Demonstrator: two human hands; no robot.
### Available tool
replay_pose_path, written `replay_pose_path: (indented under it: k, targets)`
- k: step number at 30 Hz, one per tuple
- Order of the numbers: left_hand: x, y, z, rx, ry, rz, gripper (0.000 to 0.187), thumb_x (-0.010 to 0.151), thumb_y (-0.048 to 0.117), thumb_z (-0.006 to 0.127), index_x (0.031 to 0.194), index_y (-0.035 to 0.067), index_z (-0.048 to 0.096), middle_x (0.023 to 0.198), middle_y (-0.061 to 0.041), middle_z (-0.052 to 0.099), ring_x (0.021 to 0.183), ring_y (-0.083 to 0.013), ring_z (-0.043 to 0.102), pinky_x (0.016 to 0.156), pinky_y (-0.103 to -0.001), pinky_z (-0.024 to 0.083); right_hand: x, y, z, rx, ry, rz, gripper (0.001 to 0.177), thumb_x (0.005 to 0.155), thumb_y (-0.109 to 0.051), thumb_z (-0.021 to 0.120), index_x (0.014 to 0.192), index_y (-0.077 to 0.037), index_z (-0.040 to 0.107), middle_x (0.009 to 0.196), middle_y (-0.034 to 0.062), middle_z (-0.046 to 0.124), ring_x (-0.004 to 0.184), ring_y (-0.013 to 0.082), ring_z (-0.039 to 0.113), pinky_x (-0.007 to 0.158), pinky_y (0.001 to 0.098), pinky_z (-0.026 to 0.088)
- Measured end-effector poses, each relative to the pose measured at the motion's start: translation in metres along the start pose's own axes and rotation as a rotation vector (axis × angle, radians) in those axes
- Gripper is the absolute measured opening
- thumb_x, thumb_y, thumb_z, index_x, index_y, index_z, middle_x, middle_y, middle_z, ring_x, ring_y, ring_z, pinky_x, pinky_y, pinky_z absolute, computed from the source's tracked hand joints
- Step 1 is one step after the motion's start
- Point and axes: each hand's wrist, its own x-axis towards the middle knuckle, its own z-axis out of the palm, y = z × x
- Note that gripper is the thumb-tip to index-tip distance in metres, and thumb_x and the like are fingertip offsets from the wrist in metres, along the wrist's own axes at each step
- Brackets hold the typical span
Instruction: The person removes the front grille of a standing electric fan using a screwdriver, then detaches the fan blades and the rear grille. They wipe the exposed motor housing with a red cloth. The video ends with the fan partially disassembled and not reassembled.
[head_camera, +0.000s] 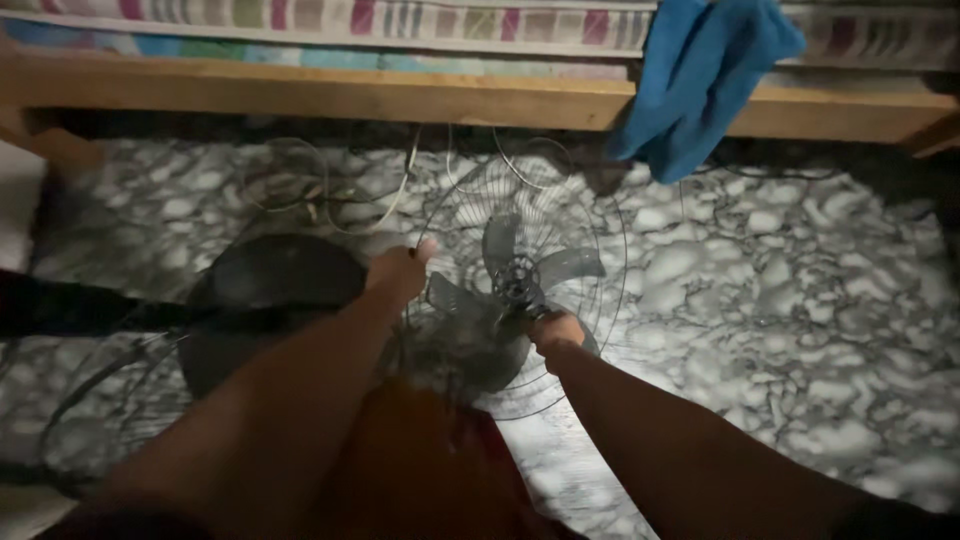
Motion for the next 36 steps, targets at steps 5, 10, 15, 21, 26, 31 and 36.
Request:
replay_pose_path:
  k: [5, 10, 15, 21, 26, 31, 36]
  targets:
    - [0.052, -0.041, 0.057, 0.678, -0.160, 0.280, 0.048, 0.109, 0.040, 0.037, 0.146, 0.013, 0.051, 0.086, -0.018, 0.074, 0.087, -0.0412, 0.075, 0.076, -0.056, 0.059, 0.009, 0.016, 0.005, 0.133, -0.005, 0.109, 0.039, 0.075, -0.036, 0.086, 0.085, -0.001, 0.074, 0.071, 0.0088, 0.071, 0.057, 0.0199, 0.066, 0.054, 0.0366, 0.054]
    - [0.064, -0.066, 0.092, 0.165, -0.167, 0.197, 0.048, 0.100, 0.044, 0.046, 0.110, 0.005, 0.071, 0.095, -0.022, 0.076, 0.091, -0.0400, 0.071, 0.085, -0.051, 0.052, 0.034, 0.034, 0.025, 0.214, -0.025, 0.196, 0.041, 0.076, -0.037, 0.088, 0.086, 0.000, 0.074, 0.070, 0.0089, 0.071, 0.052, 0.0178, 0.063, 0.050, 0.0349, 0.050]
    - [0.070, -0.078, 0.105, 0.229, -0.260, 0.158, 0.048, 0.095, 0.046, 0.055, 0.104, 0.001, 0.073, 0.100, -0.021, 0.073, 0.097, -0.0390, 0.069, 0.089, -0.048, 0.051, 0.054, 0.048, 0.043, 0.327, 0.004, 0.167, 0.038, 0.074, -0.033, 0.089, 0.089, 0.000, 0.075, 0.072, 0.0081, 0.072, 0.055, 0.0178, 0.064, 0.051, 0.0350, 0.050]
    - [0.062, -0.068, 0.089, 0.365, -0.355, 0.409, 0.029, 0.084, 0.026, 0.068, 0.102, 0.003, 0.070, 0.095, -0.019, 0.071, 0.092, -0.0385, 0.068, 0.080, -0.047, 0.053, 0.082, 0.074, 0.052, 0.297, -0.010, 0.113, 0.032, 0.085, -0.032, 0.079, 0.092, -0.002, 0.074, 0.070, 0.0085, 0.069, 0.055, 0.0190, 0.062, 0.048, 0.0369, 0.046]
    - [0.015, -0.020, -0.021, 0.288, -0.145, 1.423, 0.029, 0.078, 0.013, 0.076, 0.104, 0.004, 0.067, 0.091, -0.018, 0.068, 0.086, -0.0368, 0.068, 0.071, -0.043, 0.055, 0.071, 0.055, 0.074, 0.691, -0.266, -0.108, 0.019, 0.088, -0.021, 0.075, 0.083, -0.004, 0.067, 0.062, 0.0072, 0.060, 0.049, 0.0193, 0.054, 0.042, 0.0382, 0.038]
    - [-0.100, 0.027, -0.145, -0.583, -0.479, 0.253, 0.029, 0.091, 0.029, 0.065, 0.114, 0.011, 0.069, 0.093, 0.001, 0.068, 0.074, -0.0147, 0.055, 0.068, -0.032, 0.046, -0.021, -0.042, 0.064, 0.708, -0.663, -0.318, 0.007, 0.091, -0.016, 0.071, 0.087, -0.011, 0.071, 0.067, -0.0030, 0.058, 0.053, 0.0106, 0.050, 0.048, 0.0287, 0.039]
    - [-0.236, 0.014, -0.242, -0.504, -0.069, 0.228, 0.031, 0.094, 0.029, 0.063, 0.112, 0.004, 0.069, 0.097, -0.011, 0.072, 0.078, -0.0189, 0.066, 0.074, -0.036, 0.054, -0.176, -0.170, 0.007, 0.179, -0.431, -0.924, 0.021, 0.090, -0.027, 0.074, 0.084, -0.007, 0.073, 0.072, 0.0028, 0.066, 0.064, 0.0154, 0.059, 0.059, 0.0323, 0.045]
